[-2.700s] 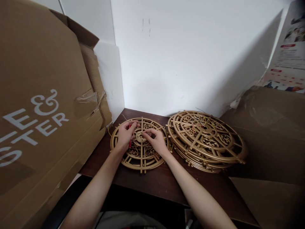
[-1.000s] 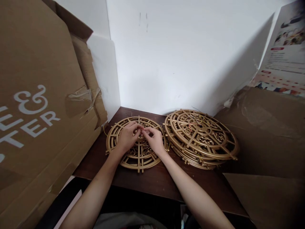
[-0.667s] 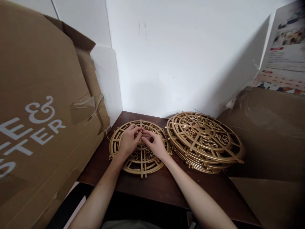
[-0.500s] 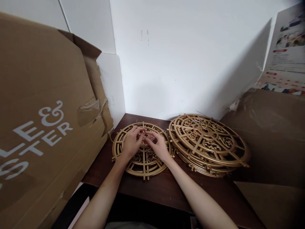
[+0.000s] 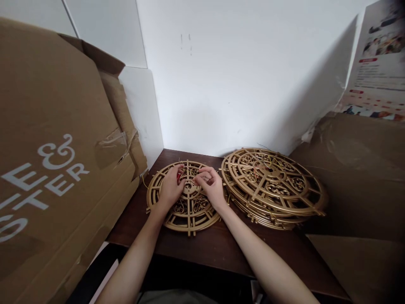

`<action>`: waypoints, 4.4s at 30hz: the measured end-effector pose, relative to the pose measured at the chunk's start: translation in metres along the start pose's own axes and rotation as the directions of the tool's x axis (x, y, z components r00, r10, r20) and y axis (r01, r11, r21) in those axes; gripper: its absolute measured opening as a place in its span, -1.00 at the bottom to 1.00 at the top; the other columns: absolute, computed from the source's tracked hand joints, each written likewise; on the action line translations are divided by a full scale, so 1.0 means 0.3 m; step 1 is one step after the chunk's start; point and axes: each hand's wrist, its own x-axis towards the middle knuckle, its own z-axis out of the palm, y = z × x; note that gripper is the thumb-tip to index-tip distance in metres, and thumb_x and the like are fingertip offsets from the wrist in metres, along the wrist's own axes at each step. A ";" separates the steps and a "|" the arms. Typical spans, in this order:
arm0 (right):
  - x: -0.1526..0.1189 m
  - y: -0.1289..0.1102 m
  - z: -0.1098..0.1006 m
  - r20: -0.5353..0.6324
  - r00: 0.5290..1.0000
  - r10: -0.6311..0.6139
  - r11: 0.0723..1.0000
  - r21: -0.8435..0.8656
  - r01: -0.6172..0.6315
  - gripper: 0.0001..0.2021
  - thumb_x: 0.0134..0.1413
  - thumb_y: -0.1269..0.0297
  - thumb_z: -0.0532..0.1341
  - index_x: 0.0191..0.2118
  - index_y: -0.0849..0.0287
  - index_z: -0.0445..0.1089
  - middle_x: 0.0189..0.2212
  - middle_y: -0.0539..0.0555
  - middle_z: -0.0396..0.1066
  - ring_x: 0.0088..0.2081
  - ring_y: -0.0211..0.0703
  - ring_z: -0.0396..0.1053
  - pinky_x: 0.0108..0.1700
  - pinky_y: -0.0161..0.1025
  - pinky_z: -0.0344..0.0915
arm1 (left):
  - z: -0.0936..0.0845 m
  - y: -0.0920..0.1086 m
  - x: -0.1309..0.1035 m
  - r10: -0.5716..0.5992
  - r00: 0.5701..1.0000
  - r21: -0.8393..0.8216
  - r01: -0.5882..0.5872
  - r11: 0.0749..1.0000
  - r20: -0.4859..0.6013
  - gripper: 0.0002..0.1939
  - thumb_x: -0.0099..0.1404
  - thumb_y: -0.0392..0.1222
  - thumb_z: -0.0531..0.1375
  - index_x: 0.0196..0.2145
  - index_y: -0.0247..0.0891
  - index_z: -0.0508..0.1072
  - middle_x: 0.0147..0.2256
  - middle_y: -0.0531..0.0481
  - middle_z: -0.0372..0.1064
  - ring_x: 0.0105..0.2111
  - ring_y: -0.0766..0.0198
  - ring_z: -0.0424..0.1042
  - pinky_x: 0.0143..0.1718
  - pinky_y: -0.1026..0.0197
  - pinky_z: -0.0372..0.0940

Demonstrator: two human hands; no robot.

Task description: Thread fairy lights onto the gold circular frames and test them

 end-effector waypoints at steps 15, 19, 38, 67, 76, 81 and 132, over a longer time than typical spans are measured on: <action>-0.004 -0.043 0.009 -0.071 0.997 0.033 0.998 -0.044 -0.036 -0.73 -0.07 0.10 0.35 -0.32 0.17 0.40 -0.53 0.01 0.50 -0.53 -0.22 0.43 -0.41 -0.23 0.41 | -0.008 -0.020 0.002 -0.299 0.936 -0.197 0.263 0.945 -0.187 -0.57 0.01 -0.35 0.25 -0.12 -0.25 0.32 -0.17 -0.09 0.28 -0.18 0.19 0.37 -0.15 0.13 0.32; -0.006 -0.042 0.008 -0.090 0.996 0.024 0.995 -0.090 -0.032 -0.71 -0.10 0.05 0.36 -0.37 0.18 0.43 -0.56 0.01 0.48 -0.55 -0.22 0.40 -0.44 -0.24 0.39 | -0.023 0.016 0.009 -0.382 0.895 -0.518 0.221 0.826 -0.228 -0.72 0.10 -0.24 0.24 -0.19 -0.24 0.35 -0.26 0.00 0.31 -0.44 0.39 0.30 -0.48 0.33 0.24; -0.026 -0.022 -0.005 0.221 0.961 -0.166 0.719 -0.640 0.272 -0.83 0.14 0.23 0.21 -0.37 0.15 0.50 -0.50 0.02 0.44 -0.48 -0.21 0.31 -0.39 -0.28 0.22 | -0.045 0.090 -0.010 -0.269 0.915 -0.801 0.395 0.450 0.301 -0.63 0.05 0.01 0.37 -0.29 -0.32 0.49 -0.58 0.11 0.29 -0.75 0.59 -0.01 -0.76 0.43 -0.18; -0.014 -0.006 -0.017 0.322 0.929 -0.184 0.513 -0.775 0.370 -0.87 0.17 0.34 0.19 -0.37 0.13 0.47 -0.42 0.07 0.49 -0.33 -0.08 0.35 -0.26 -0.19 0.21 | -0.022 0.097 -0.020 -0.253 0.883 -0.693 0.467 0.550 0.395 -0.64 0.01 0.01 0.38 -0.36 -0.32 0.47 -0.63 0.16 0.22 -0.74 0.56 -0.01 -0.75 0.41 -0.16; -0.015 -0.014 -0.013 0.307 0.933 -0.186 0.540 -0.762 0.358 -0.88 0.14 0.39 0.20 -0.37 0.14 0.48 -0.43 0.07 0.50 -0.34 -0.08 0.36 -0.25 -0.19 0.22 | -0.024 0.104 -0.019 -0.263 0.872 -0.701 0.488 0.520 0.412 -0.64 0.07 0.04 0.34 -0.38 -0.32 0.39 -0.62 0.19 0.16 -0.72 0.56 -0.03 -0.76 0.45 -0.13; -0.016 -0.010 -0.015 0.288 0.938 -0.190 0.546 -0.763 0.345 -0.89 0.12 0.39 0.22 -0.36 0.13 0.50 -0.48 0.05 0.48 -0.38 -0.11 0.35 -0.28 -0.21 0.22 | -0.013 0.088 -0.014 -0.263 0.879 -0.719 0.476 0.506 0.397 -0.63 0.07 0.03 0.33 -0.36 -0.31 0.36 -0.58 0.16 0.24 -0.70 0.55 0.02 -0.77 0.47 -0.09; -0.019 0.008 -0.017 -0.031 1.000 0.000 0.894 -0.448 -0.014 -0.75 0.02 0.11 0.26 -0.34 0.21 0.51 -0.44 0.09 0.50 -0.37 -0.11 0.39 -0.26 -0.19 0.31 | -0.012 0.092 -0.025 -0.320 0.914 -0.720 0.397 0.569 0.250 -0.68 -0.02 -0.03 0.39 -0.40 -0.35 0.53 -0.58 0.11 0.27 -0.72 0.57 0.03 -0.75 0.41 -0.09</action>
